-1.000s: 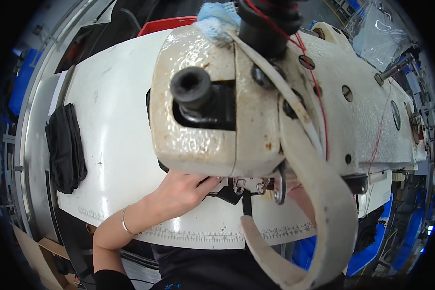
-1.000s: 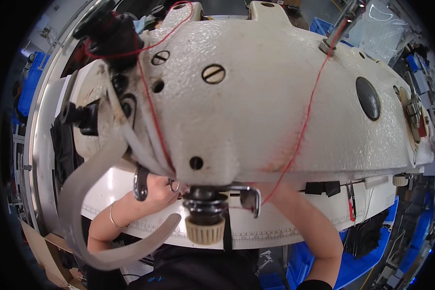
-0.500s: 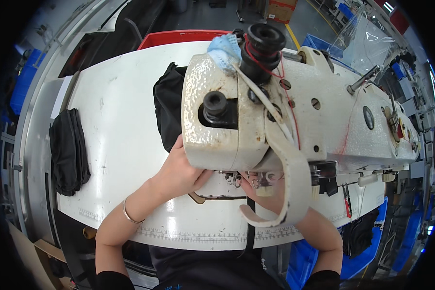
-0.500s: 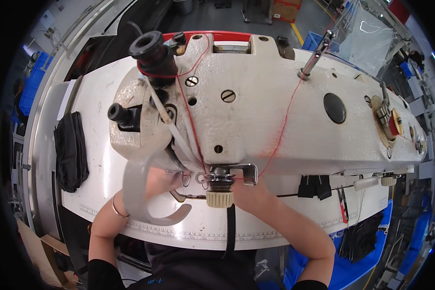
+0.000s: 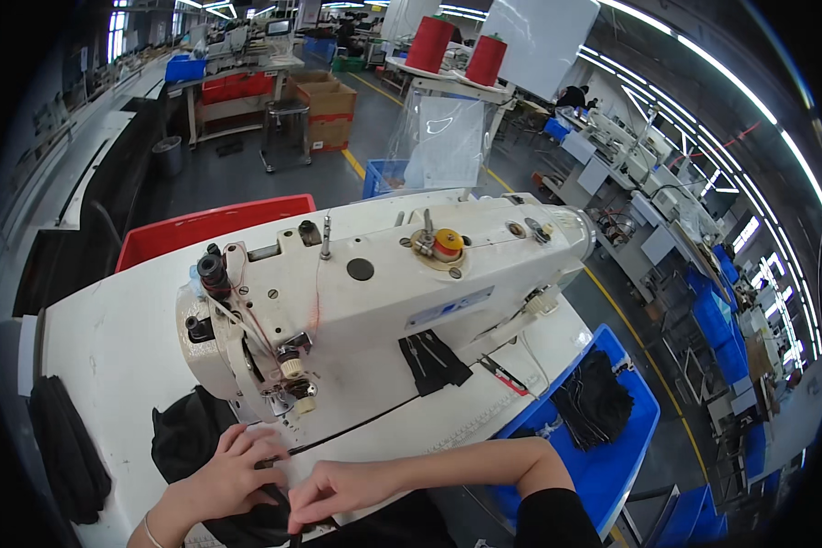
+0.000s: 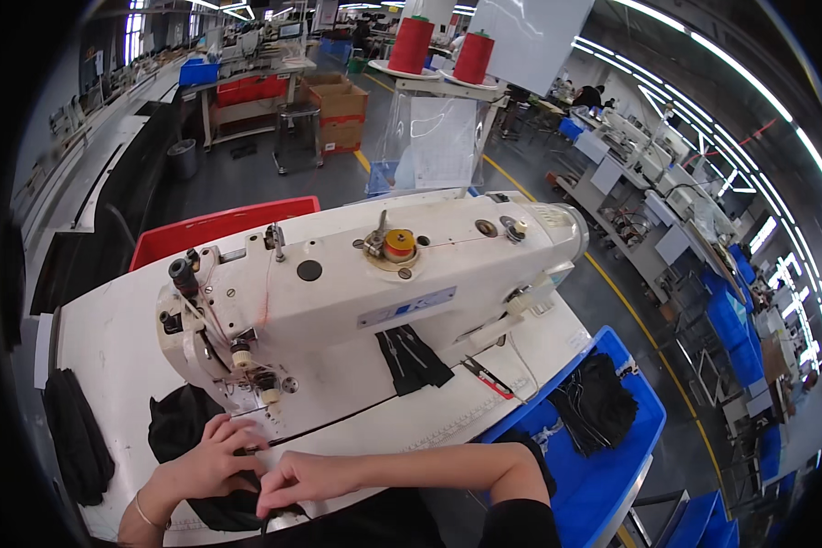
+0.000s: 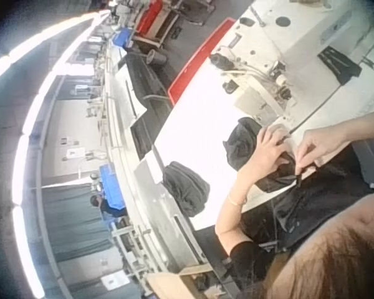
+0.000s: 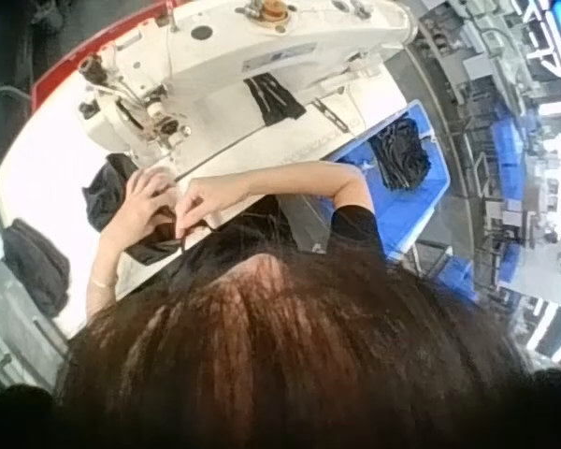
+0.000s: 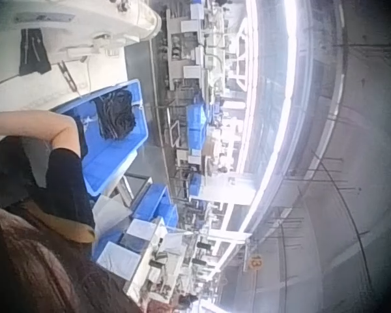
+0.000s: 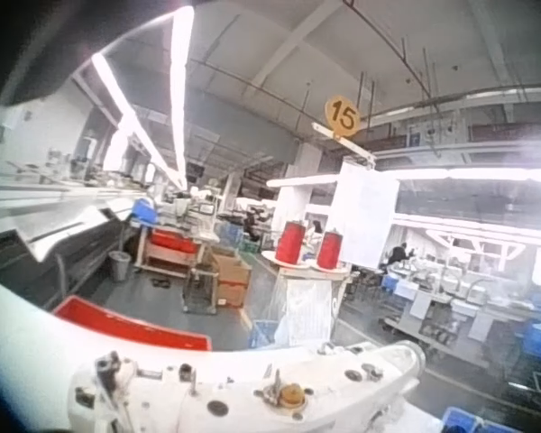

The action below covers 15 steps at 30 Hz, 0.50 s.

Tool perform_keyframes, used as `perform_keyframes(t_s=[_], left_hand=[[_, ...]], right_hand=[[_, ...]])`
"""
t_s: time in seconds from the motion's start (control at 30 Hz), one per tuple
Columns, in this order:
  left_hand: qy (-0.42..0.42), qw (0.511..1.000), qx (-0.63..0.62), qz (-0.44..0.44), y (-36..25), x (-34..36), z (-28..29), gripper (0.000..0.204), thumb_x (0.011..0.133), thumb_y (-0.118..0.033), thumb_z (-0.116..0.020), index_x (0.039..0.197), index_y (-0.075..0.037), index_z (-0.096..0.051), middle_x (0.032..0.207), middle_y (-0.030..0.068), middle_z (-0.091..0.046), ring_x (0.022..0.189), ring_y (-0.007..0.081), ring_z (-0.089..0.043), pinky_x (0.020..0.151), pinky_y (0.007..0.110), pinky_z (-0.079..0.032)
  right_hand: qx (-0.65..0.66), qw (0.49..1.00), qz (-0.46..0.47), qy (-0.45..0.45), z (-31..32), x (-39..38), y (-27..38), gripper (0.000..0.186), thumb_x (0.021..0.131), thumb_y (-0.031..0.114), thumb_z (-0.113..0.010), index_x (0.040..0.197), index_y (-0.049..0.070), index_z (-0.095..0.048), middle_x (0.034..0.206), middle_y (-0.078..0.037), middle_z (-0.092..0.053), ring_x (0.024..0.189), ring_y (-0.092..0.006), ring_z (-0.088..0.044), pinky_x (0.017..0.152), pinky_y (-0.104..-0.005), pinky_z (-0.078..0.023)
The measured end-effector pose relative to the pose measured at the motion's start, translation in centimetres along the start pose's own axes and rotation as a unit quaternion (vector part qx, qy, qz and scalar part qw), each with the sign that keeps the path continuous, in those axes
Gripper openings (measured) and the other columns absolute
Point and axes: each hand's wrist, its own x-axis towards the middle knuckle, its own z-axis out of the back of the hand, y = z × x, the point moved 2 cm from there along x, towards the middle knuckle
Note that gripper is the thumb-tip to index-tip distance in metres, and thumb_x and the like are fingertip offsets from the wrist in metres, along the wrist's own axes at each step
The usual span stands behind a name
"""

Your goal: Sewing and assembling black leather bags using an industrial sewing machine.

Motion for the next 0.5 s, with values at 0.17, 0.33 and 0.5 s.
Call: perform_keyframes(t_s=[0.17,0.33,0.5], left_hand=[[-0.173,0.954,0.226,0.092,0.2,-2.1,1.3,0.021,0.06,-0.009,-0.068,0.072,-0.006,-0.052,0.071,0.0072,-0.051,0.069,0.0254,-0.055,0.065,0.037,-0.043],[-0.308,0.831,0.427,0.181,-2.1,-3.6,-2.3,0.03,0.073,-0.003,-0.057,0.102,0.006,-0.06,0.075,0.0134,-0.047,0.068,0.0272,-0.05,0.056,0.038,-0.039],[-0.269,0.898,0.119,0.327,-4.7,-3.1,-4.3,0.049,0.07,-0.012,-0.071,0.113,0.005,-0.055,0.096,0.0162,-0.05,0.088,0.0334,-0.05,0.077,0.042,-0.044]], right_hand=[[0.08,0.977,-0.08,-0.181,-0.1,-0.2,0.1,0.021,0.092,0.017,-0.057,0.091,-0.002,-0.047,0.066,-0.007,-0.06,0.051,-0.0147,-0.056,0.05,-0.0271,-0.045],[-0.114,0.912,0.068,-0.388,2.6,4.8,-2.2,0.017,0.092,0.01,-0.054,0.084,-0.001,-0.045,0.058,-0.008,-0.057,0.052,-0.0143,-0.058,0.048,-0.0268,-0.045],[0.023,0.926,0.137,-0.35,2.9,5.6,-2.8,0.012,0.094,0.01,-0.052,0.094,-0.001,-0.057,0.083,-0.006,-0.065,0.076,-0.0092,-0.062,0.068,-0.0225,-0.049]])
